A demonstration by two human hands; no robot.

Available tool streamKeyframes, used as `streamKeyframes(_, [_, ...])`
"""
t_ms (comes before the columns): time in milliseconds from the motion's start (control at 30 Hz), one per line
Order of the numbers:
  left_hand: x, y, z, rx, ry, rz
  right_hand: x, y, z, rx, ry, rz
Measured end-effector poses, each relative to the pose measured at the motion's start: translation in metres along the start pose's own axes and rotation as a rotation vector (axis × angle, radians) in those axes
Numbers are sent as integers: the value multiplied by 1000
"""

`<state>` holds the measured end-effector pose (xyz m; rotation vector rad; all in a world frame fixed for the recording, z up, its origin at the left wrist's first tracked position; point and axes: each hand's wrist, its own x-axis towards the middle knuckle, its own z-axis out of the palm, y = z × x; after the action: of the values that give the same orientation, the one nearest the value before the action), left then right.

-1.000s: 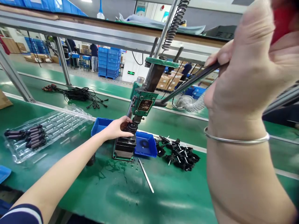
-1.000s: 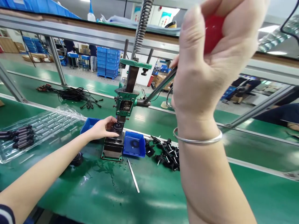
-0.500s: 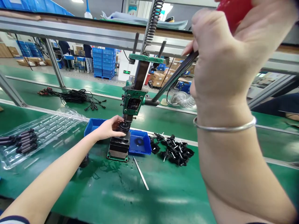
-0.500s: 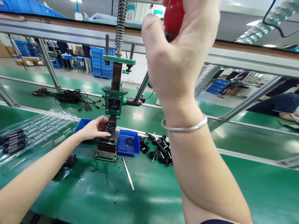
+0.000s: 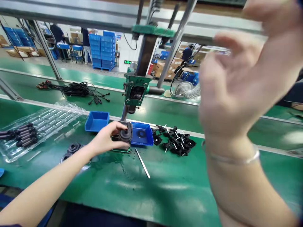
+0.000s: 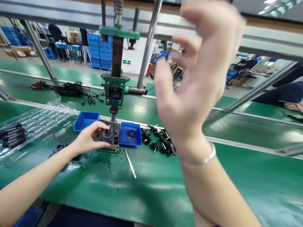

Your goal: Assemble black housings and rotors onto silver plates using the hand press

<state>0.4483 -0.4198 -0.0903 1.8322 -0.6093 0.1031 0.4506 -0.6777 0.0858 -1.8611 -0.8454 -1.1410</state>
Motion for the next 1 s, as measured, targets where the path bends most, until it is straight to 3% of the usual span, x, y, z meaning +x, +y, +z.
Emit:
streamKeyframes(33, [-19,-5,12,16,1,13,-33,-2,6,17,11,11])
streamKeyframes(67, [-38,-10,24,39,-14,11,-68,-3,14,27,-117,73])
streamKeyframes(133, [-70,-24,48,89,-69,-25,-141,-5,33,119,-497,286])
streamKeyframes(200, [-89,-37,64,103,-111,-69,-206,-7,51,204,-671,508])
streamKeyframes(267, [-96,-48,71,69,-131,-67,-253,-10,64,261,-709,665])
streamKeyframes(333, [-96,-55,72,25,-138,-23,-279,-13,72,306,-673,782])
streamKeyframes(500, [-91,-57,67,-41,-141,0,-290,-17,75,432,-594,948])
streamKeyframes(700, [-91,-56,69,-46,-132,8,-288,-20,73,511,-573,1021])
streamKeyframes(867, [-90,-56,67,-19,-115,10,-289,-14,75,525,-593,1011])
streamKeyframes(1000, [-98,-52,69,203,-78,62,-281,-23,80,350,-613,854])
